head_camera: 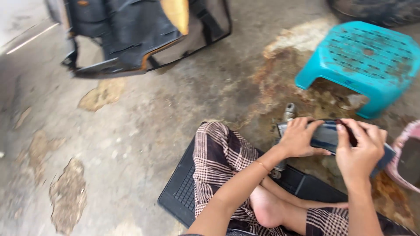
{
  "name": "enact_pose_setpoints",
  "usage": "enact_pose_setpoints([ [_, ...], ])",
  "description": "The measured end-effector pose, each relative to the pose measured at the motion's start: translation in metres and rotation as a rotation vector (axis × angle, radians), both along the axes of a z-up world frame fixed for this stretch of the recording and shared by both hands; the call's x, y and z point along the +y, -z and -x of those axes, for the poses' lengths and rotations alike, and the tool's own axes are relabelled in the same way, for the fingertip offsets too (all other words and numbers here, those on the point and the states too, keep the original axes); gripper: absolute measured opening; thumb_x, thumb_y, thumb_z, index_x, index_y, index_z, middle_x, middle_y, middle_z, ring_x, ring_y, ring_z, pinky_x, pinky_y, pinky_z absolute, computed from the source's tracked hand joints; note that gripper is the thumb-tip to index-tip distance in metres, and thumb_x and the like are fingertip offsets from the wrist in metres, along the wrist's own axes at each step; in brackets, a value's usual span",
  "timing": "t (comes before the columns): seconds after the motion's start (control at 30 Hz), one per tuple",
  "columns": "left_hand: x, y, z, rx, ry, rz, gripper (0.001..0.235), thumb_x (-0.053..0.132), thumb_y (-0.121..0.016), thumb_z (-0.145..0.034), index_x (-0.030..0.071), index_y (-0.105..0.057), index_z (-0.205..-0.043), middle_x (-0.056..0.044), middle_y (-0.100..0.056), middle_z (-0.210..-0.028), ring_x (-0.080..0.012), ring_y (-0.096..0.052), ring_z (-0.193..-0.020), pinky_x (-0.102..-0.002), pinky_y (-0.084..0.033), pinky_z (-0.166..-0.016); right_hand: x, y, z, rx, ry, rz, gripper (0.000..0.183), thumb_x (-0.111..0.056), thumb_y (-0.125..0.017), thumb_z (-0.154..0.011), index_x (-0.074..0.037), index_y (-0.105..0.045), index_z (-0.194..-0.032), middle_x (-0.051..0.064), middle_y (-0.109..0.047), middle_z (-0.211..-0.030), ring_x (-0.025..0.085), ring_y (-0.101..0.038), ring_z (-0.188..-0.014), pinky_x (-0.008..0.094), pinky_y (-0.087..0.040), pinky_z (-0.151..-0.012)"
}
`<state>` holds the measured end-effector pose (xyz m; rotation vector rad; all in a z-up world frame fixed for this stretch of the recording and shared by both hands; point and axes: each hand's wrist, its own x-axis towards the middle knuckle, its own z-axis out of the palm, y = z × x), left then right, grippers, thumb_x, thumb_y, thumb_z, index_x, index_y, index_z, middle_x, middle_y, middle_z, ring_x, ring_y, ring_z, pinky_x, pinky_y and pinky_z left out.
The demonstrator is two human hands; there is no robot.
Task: Wet sanding a plastic car body panel by hand to prepare the surface for finishing.
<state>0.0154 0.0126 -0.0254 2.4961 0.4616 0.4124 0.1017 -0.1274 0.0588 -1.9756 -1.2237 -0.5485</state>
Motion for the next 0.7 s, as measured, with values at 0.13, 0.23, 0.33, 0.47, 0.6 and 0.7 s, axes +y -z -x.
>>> enact_pose_setpoints([
  [0.13, 0.0, 0.02, -0.006, 0.045, -0.023, -0.047, 0.111, 0.086, -0.052, -0.06, 0.023, -0.046, -0.151, -0.012, -0.055, -0.143, -0.0344, -0.048, -0.139, -0.048, -0.034, -0.116, -0.003, 0.004, 0.0, -0.08, -0.017, 0.07, 0.01, -0.006, -0.081, -0.123, 0.003, -0.086, -0.126, 0.019, -0.07, -0.116, 0.035, -0.062, -0.108, 0.043, -0.049, -0.101],
  [0.23, -0.002, 0.027, -0.009, 0.097, 0.005, -0.039, 0.111, 0.088, -0.051, -0.063, 0.025, -0.041, -0.154, -0.011, -0.049, -0.151, -0.035, -0.044, -0.143, -0.049, -0.032, -0.117, -0.009, 0.016, -0.002, -0.113, -0.023, 0.054, 0.012, -0.006, -0.082, -0.126, 0.004, -0.087, -0.13, 0.019, -0.067, -0.118, 0.036, -0.058, -0.114, 0.045, -0.052, -0.099],
  [0.33, 0.0, 0.016, -0.009, 0.119, -0.009, -0.009, 0.11, 0.087, -0.053, -0.061, 0.026, -0.043, -0.153, -0.011, -0.051, -0.149, -0.0344, -0.045, -0.141, -0.048, -0.032, -0.116, -0.01, 0.022, -0.004, -0.112, -0.041, 0.031, 0.012, -0.007, -0.083, -0.128, 0.004, -0.087, -0.131, 0.019, -0.07, -0.121, 0.037, -0.06, -0.113, 0.044, -0.052, -0.101],
  [0.47, -0.002, -0.03, 0.001, 0.17, -0.041, 0.215, 0.12, 0.091, -0.029, -0.057, 0.019, -0.049, -0.151, -0.012, -0.053, -0.15, -0.0305, -0.043, -0.145, -0.046, -0.028, -0.118, -0.013, 0.033, -0.004, -0.001, -0.119, -0.007, 0.012, 0.005, -0.081, -0.125, 0.012, -0.085, -0.135, 0.023, -0.069, -0.126, 0.038, -0.066, -0.118, 0.046, -0.054, -0.104],
  [0.6, -0.002, -0.048, 0.004, 0.216, -0.035, 0.384, 0.113, 0.087, -0.012, -0.069, 0.017, -0.052, -0.149, -0.012, -0.052, -0.155, -0.0294, -0.036, -0.151, -0.045, -0.025, -0.118, -0.02, 0.035, -0.002, 0.035, -0.122, 0.039, 0.016, 0.004, -0.077, -0.13, 0.016, -0.082, -0.14, 0.027, -0.066, -0.129, 0.039, -0.067, -0.12, 0.047, -0.056, -0.102],
  [0.7, 0.0, -0.047, 0.003, 0.2, -0.025, 0.372, 0.109, 0.083, -0.012, -0.075, 0.014, -0.055, -0.147, -0.013, -0.054, -0.152, -0.0303, -0.039, -0.149, -0.046, -0.026, -0.116, -0.026, 0.04, -0.005, 0.118, -0.132, -0.033, 0.015, 0.007, -0.079, -0.127, 0.013, -0.082, -0.141, 0.027, -0.065, -0.126, 0.04, -0.065, -0.116, 0.05, -0.052, -0.105],
])
